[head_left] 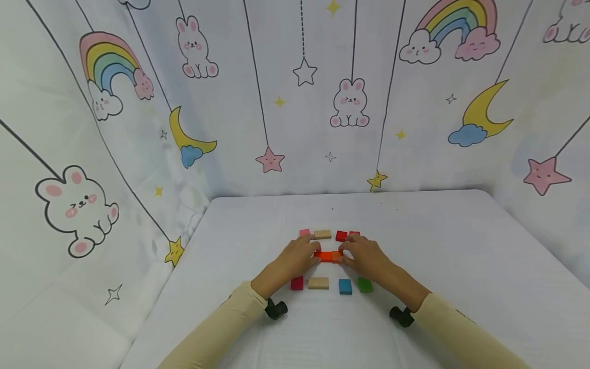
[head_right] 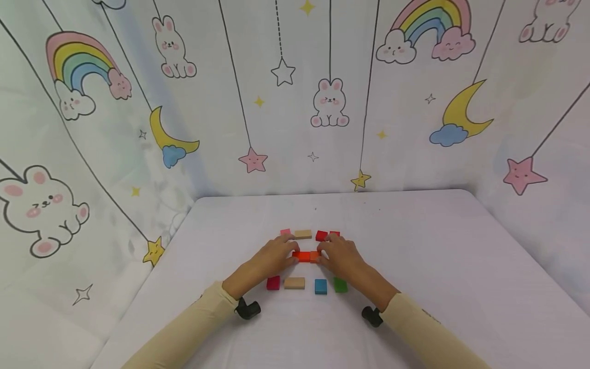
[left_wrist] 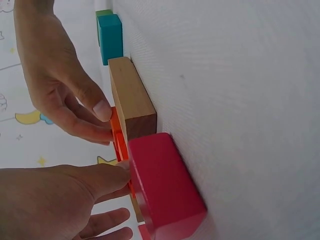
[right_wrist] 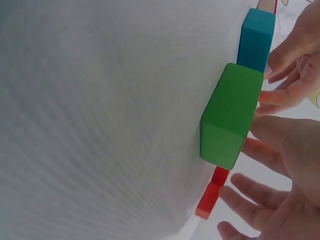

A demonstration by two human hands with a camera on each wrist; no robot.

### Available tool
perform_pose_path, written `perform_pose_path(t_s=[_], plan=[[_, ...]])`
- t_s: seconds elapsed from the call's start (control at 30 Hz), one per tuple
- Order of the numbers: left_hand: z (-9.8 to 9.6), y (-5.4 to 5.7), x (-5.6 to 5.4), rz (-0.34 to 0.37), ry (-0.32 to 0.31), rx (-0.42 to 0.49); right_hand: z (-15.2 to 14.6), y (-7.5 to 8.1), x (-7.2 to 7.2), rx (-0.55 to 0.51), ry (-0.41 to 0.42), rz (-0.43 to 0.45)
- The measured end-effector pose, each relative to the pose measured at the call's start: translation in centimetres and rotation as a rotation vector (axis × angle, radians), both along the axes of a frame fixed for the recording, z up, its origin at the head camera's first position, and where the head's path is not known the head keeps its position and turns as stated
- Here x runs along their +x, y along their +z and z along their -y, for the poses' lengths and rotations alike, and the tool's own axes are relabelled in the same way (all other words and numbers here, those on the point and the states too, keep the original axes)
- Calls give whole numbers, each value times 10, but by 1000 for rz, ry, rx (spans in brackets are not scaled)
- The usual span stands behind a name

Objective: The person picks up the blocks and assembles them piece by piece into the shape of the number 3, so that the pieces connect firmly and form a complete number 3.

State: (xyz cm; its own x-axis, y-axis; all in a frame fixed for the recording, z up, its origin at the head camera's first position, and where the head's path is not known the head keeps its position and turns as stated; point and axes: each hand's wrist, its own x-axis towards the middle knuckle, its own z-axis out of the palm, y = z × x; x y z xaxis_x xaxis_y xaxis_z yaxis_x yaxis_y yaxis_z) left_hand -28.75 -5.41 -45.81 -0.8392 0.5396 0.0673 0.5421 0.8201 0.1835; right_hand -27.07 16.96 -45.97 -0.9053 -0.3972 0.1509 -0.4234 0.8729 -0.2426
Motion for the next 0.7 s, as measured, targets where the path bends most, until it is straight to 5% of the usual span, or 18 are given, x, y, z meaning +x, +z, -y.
perform_pose_path(t_s=[0.43,0.7], plan=[[0,-1,-2,-8,-9,-7,1,1,0,1,-4,13],[0,-2,-4,1,-18,-16,-14,16,-9,-18,-24,-1]])
